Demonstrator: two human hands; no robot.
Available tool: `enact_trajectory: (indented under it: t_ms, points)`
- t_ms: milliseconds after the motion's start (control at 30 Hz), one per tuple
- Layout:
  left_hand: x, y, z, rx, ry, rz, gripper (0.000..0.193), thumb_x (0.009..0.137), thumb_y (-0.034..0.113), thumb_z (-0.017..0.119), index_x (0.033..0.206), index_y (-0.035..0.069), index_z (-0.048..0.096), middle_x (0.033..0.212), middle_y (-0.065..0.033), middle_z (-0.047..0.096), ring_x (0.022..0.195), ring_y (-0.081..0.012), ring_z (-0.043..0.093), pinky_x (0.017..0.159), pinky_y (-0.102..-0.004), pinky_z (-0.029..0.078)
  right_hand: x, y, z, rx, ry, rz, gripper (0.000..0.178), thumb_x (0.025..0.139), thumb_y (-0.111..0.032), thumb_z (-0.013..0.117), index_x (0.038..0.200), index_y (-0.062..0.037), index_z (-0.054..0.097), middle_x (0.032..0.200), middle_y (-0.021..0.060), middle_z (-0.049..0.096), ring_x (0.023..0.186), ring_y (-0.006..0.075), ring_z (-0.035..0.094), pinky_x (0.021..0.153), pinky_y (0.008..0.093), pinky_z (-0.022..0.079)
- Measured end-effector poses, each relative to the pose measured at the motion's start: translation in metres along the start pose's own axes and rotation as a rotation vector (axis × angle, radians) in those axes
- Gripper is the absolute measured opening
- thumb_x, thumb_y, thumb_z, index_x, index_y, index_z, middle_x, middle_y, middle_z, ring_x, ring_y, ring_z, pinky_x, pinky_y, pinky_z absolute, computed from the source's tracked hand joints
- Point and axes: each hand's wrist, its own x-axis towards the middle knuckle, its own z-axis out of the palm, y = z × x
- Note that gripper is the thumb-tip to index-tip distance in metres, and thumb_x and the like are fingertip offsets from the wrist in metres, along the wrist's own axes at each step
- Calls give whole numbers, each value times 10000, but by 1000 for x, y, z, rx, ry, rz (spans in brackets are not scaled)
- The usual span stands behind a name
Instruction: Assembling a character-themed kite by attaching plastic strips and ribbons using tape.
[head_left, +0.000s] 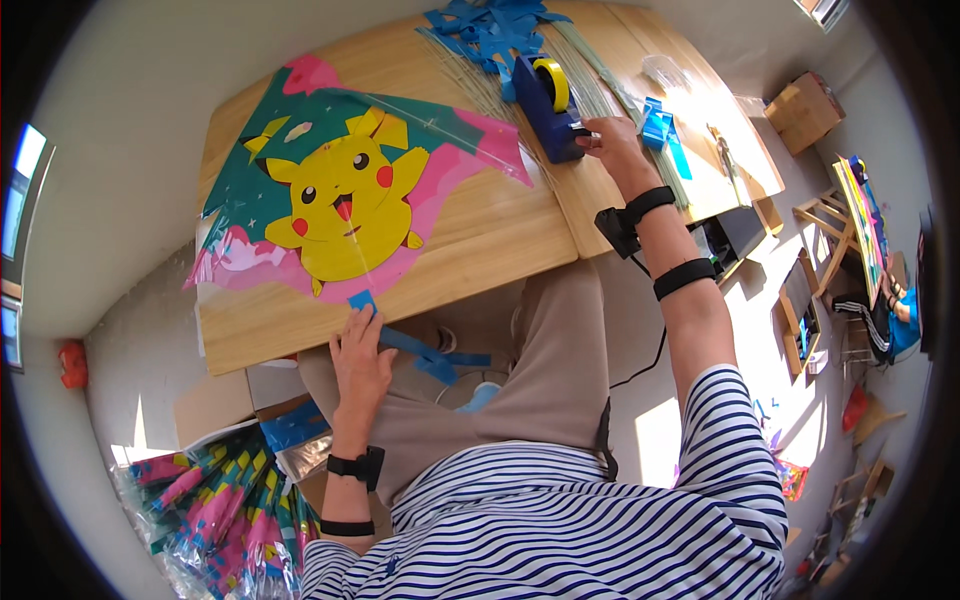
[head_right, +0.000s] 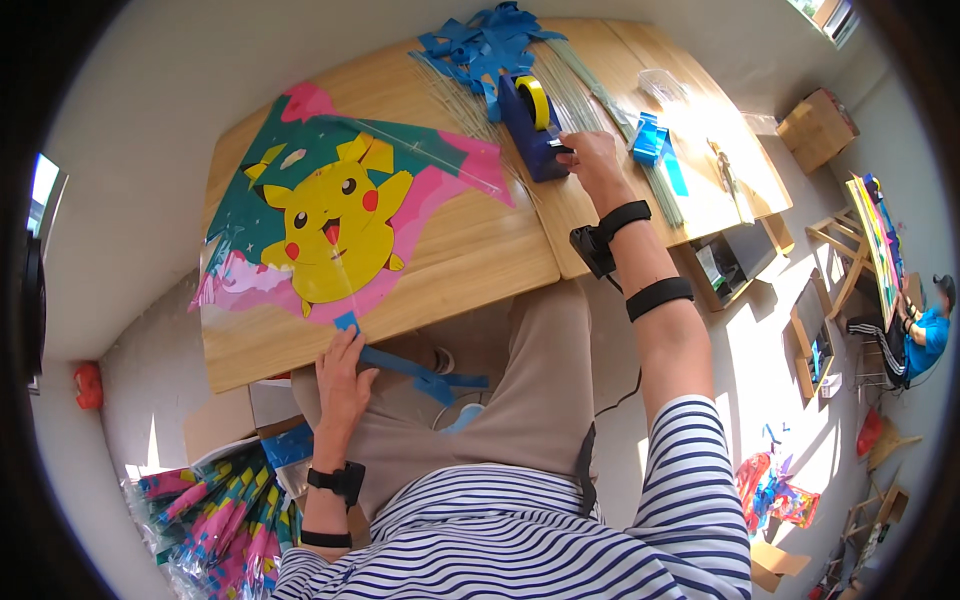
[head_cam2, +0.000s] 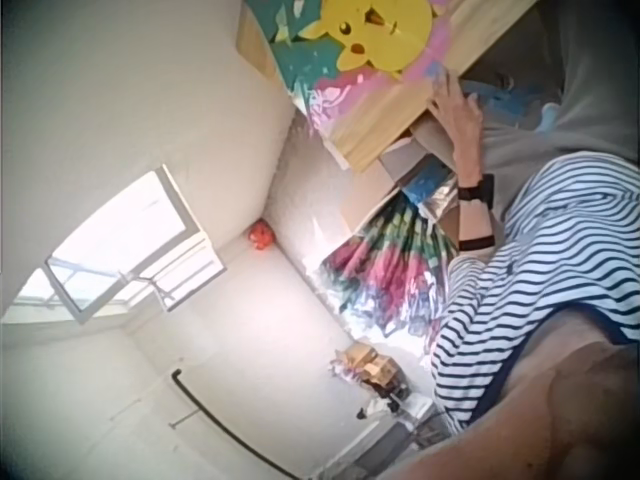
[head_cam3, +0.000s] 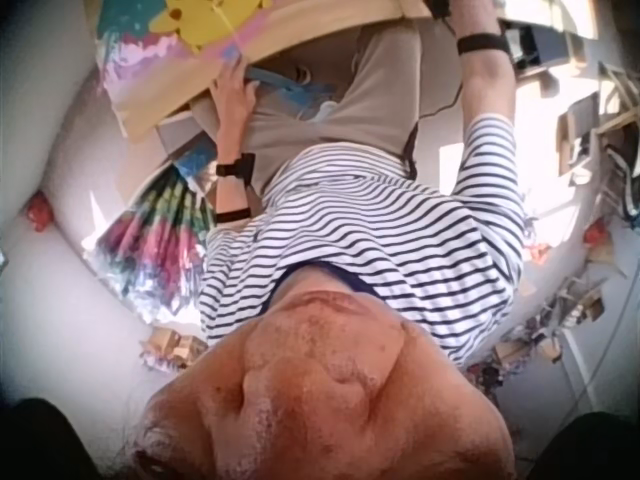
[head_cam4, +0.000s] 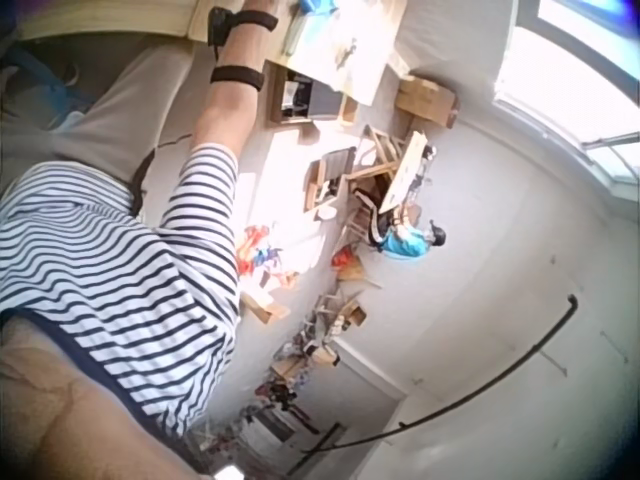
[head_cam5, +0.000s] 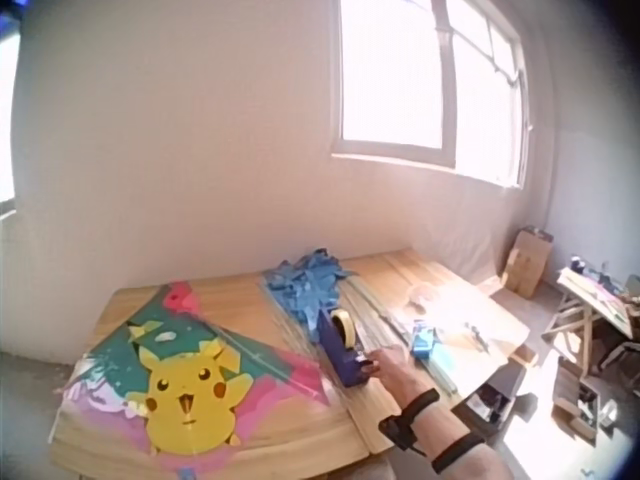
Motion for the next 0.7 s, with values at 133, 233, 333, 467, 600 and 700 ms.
enact_trajectory:
  t_ms: [133,233,333,467,600,700]
  points:
    - [0,0,0,-12,-2,3,616,771,82,763,1358,54,578,1499,-111,482,1411,-319,413,1129,-582,283,1,3,-5,94,-24,35,244,891,-107,674,1085,35,635,1026,125,656,852,272,703,692,387,511]
    - [0,-1,1,-9,8,12,618,769,81,764,1358,55,579,1497,-110,484,1411,-318,414,1131,-577,282,-1,10,-8,74,-27,25,219,898,-102,665,1079,17,637,1027,122,664,875,279,707,768,439,530]
    - [0,-3,2,-9,12,11,619,770,82,763,1360,56,579,1499,-110,483,1413,-317,412,1131,-576,282,-9,12,0,151,32,68,184,905,-96,661,1045,24,655,988,138,668,874,279,697,944,572,435]
    - [-1,-3,2,-3,0,-5,615,775,86,759,1362,59,578,1508,-110,478,1420,-314,405,1132,-576,281,-15,19,-1,243,-1,152,184,925,-98,640,1064,22,633,959,126,657,862,268,699,973,559,484]
    - [0,-1,1,-11,-3,-2,607,781,90,754,1362,60,578,1515,-107,474,1424,-314,400,1133,-580,278,-12,51,-14,663,-132,215,156,946,-96,639,1032,29,603,902,99,632,767,221,668,981,545,522]
    - [0,-1,2,-12,0,-4,605,783,93,753,1361,60,577,1515,-106,474,1424,-315,400,1132,-581,277,-11,71,-16,892,-116,276,228,909,-142,712,996,18,575,858,93,604,716,216,639,950,523,544]
